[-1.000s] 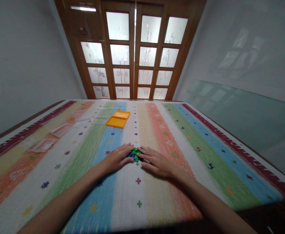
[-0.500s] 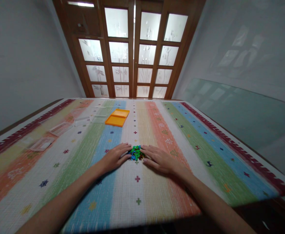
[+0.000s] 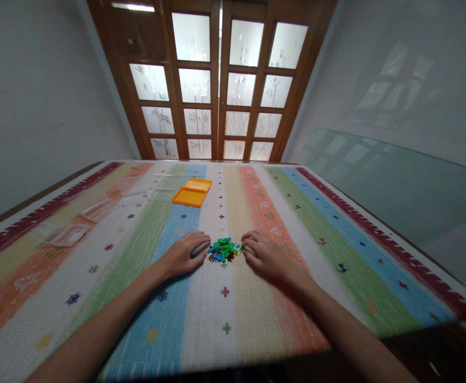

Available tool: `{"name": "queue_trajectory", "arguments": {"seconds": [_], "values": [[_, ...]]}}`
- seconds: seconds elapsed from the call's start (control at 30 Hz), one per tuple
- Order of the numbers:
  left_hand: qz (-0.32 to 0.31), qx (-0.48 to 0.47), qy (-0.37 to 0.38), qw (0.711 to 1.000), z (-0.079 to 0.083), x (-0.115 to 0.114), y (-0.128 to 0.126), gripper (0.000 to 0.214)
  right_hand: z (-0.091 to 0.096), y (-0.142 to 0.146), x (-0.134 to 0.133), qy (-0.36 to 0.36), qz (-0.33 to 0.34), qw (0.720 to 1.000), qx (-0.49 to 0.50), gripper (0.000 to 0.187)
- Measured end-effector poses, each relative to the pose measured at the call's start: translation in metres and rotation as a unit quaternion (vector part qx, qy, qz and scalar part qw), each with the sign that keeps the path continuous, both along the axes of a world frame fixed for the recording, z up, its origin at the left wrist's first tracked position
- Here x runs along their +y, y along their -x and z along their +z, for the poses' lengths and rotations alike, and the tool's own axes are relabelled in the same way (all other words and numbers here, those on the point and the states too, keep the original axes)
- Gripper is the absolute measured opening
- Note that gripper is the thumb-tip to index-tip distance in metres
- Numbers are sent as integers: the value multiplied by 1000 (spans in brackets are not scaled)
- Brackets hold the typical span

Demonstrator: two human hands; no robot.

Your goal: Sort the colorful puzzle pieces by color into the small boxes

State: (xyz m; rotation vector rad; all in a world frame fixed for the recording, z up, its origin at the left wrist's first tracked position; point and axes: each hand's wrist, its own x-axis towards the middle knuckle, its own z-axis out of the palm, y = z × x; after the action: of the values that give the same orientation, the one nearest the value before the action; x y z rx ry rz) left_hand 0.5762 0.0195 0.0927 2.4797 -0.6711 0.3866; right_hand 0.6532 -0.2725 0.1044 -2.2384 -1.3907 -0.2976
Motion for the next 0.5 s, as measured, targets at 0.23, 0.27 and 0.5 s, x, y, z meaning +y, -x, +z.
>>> {"name": "queue_trajectory", "arguments": {"seconds": [0.23, 0.27, 0.5], "values": [[-3, 15, 35, 999, 0, -9, 2, 18, -7, 2, 6, -11, 9, 1000, -9, 23], [-8, 15, 39, 999, 0, -8, 2, 19, -7, 2, 5, -12, 7, 1000, -8, 24], [-15, -1, 51, 999, 0, -5, 1, 22, -11, -1, 4, -10, -2, 1000, -11, 26]]}}
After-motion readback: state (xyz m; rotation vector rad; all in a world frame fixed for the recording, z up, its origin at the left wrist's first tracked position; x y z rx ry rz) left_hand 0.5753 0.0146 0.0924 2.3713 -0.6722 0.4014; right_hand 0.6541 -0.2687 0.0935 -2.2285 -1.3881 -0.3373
